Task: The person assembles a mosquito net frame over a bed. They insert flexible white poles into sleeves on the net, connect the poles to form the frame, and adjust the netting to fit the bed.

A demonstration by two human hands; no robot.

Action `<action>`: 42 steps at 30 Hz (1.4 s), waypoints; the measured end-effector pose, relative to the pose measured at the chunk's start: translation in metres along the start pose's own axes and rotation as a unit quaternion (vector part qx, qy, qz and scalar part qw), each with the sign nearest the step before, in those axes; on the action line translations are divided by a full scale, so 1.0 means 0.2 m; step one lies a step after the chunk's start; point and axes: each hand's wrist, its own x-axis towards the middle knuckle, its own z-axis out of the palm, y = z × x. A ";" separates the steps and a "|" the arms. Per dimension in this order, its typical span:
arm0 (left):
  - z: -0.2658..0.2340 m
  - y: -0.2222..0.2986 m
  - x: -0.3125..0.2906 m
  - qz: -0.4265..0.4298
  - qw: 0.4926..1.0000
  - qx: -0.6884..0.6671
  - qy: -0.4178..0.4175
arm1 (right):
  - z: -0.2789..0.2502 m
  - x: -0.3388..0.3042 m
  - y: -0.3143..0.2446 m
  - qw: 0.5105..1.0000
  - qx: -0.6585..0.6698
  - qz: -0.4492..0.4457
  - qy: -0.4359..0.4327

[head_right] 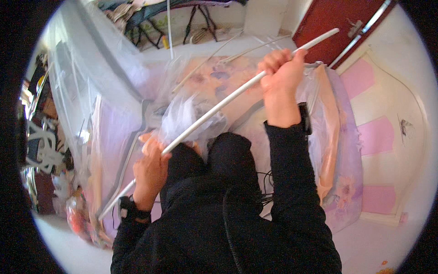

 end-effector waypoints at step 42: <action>-0.02 0.01 0.05 0.030 0.984 -0.126 -0.124 | -0.06 -0.28 0.28 0.989 0.012 0.110 -0.103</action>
